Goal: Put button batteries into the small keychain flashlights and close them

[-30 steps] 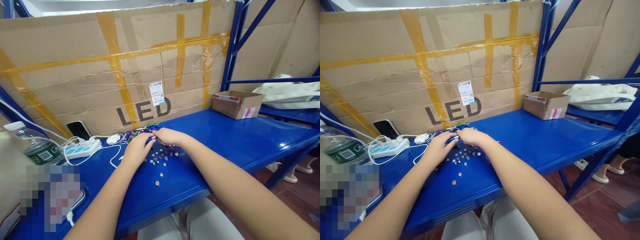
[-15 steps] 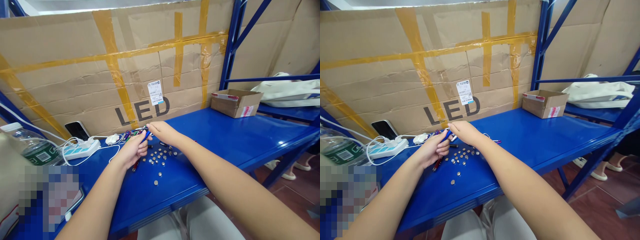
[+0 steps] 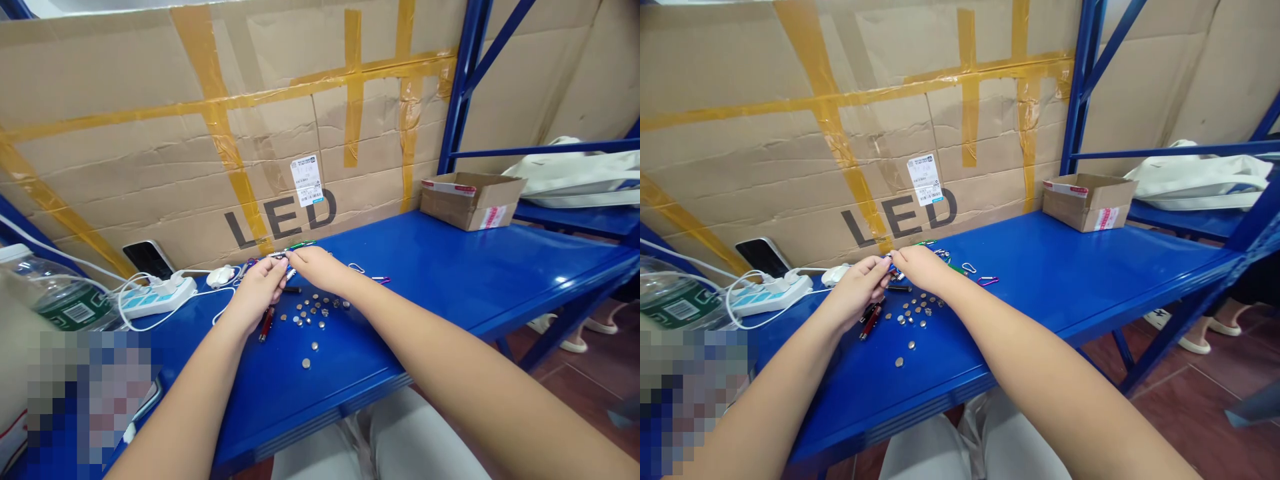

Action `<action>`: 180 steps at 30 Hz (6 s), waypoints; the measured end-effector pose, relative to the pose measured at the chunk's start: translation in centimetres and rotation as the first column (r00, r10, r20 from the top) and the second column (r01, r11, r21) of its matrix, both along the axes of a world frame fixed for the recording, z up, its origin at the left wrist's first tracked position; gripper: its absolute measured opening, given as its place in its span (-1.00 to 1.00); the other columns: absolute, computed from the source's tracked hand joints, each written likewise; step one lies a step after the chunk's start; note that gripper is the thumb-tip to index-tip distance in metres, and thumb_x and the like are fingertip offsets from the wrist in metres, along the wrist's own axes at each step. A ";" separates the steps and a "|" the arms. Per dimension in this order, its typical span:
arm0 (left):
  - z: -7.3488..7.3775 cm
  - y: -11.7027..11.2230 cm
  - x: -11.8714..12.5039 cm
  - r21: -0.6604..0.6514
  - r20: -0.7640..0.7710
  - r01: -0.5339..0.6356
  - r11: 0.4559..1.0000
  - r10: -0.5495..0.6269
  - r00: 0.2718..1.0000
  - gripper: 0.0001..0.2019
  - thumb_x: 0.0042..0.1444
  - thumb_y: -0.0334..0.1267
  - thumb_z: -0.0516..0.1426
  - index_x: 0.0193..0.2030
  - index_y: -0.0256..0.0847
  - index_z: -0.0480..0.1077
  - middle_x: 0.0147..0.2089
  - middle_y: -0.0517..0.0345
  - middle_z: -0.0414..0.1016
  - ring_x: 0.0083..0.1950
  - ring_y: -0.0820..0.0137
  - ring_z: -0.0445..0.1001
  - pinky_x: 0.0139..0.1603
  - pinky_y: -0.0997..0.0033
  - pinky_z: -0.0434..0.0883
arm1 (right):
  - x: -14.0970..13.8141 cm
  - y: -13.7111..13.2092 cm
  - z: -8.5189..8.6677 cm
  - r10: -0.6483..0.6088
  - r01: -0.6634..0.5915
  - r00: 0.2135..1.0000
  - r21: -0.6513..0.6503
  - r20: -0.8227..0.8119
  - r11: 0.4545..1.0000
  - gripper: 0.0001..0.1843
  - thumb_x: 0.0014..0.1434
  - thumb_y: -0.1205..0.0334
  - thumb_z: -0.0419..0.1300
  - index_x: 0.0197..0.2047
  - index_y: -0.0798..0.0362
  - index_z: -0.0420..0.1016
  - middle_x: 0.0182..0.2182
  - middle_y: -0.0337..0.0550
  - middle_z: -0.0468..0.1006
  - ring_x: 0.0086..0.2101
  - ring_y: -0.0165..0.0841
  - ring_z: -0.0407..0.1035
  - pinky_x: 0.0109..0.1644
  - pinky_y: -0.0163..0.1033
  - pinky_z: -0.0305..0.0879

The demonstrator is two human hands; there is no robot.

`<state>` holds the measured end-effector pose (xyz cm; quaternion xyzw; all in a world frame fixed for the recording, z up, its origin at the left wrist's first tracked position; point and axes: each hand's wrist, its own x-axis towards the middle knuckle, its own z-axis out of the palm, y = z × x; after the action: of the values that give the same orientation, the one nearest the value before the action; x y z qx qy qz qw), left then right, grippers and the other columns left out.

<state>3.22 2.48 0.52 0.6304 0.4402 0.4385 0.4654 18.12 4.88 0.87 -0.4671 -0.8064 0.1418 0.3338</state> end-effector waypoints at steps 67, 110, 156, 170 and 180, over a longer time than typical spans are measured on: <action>0.9 -0.3 -1.9 0.102 -0.915 0.355 0.929 -0.052 0.399 -0.64 0.13 -0.09 0.04 -0.04 -0.08 0.53 -0.03 0.14 0.60 -0.07 0.24 0.53 -0.05 0.32 0.39 | 2.4 -0.5 0.8 0.027 0.146 0.760 -0.211 0.650 0.966 -0.58 0.20 -0.04 0.10 -0.18 0.14 0.58 -0.26 0.03 0.61 -0.29 -0.19 0.46 -0.35 -0.22 0.22; 0.1 0.6 -1.3 0.545 -0.530 -0.057 0.836 0.397 0.750 -0.76 0.21 -0.20 0.07 -0.09 -0.20 0.49 -0.13 0.06 0.58 -0.16 0.28 0.50 -0.08 0.30 0.38 | 1.5 0.9 -0.9 0.165 -0.263 0.922 -0.257 -0.349 0.930 -0.74 0.18 0.01 0.16 -0.30 0.06 0.33 -0.44 -0.27 0.37 -0.46 -0.47 0.26 -0.43 -0.34 0.28; 0.2 1.0 -1.3 0.346 -0.075 -0.166 0.924 0.203 0.976 -0.66 0.09 -0.20 0.24 -0.01 -0.27 0.44 -0.09 -0.02 0.58 -0.28 0.39 0.54 -0.13 0.28 0.49 | 1.8 -0.6 0.7 0.136 -0.396 0.827 -0.394 -0.545 0.830 -0.76 0.32 0.21 0.07 -0.40 0.07 0.26 -0.59 -0.34 0.25 -0.57 -0.54 0.15 -0.48 -0.40 0.14; 0.0 0.7 -1.2 0.583 -0.452 0.017 0.812 0.307 0.838 -0.75 0.23 -0.23 0.06 -0.04 -0.19 0.50 -0.07 0.07 0.58 -0.04 0.28 0.50 0.01 0.27 0.38 | 0.8 -0.9 0.5 -0.030 0.017 0.958 0.045 0.284 0.999 -0.67 0.33 0.10 -0.15 -0.26 0.08 0.34 -0.27 0.03 0.54 -0.34 -0.25 0.35 -0.37 -0.23 0.08; -0.1 0.1 -0.5 0.677 -0.582 0.199 0.709 0.350 0.734 -0.80 0.20 -0.29 0.12 -0.10 -0.20 0.53 -0.22 0.07 0.58 -0.20 0.32 0.51 -0.12 0.32 0.42 | 0.6 -0.2 0.1 -0.015 0.014 0.994 -0.013 -0.110 1.000 -0.73 0.30 0.22 -0.18 -0.43 0.03 0.16 -0.39 -0.13 0.46 -0.38 -0.38 0.28 -0.33 -0.30 0.13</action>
<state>2.76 2.60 0.45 0.8517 0.4047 0.3323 -0.0217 18.69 4.68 1.01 -0.4664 -0.7824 0.1698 0.3762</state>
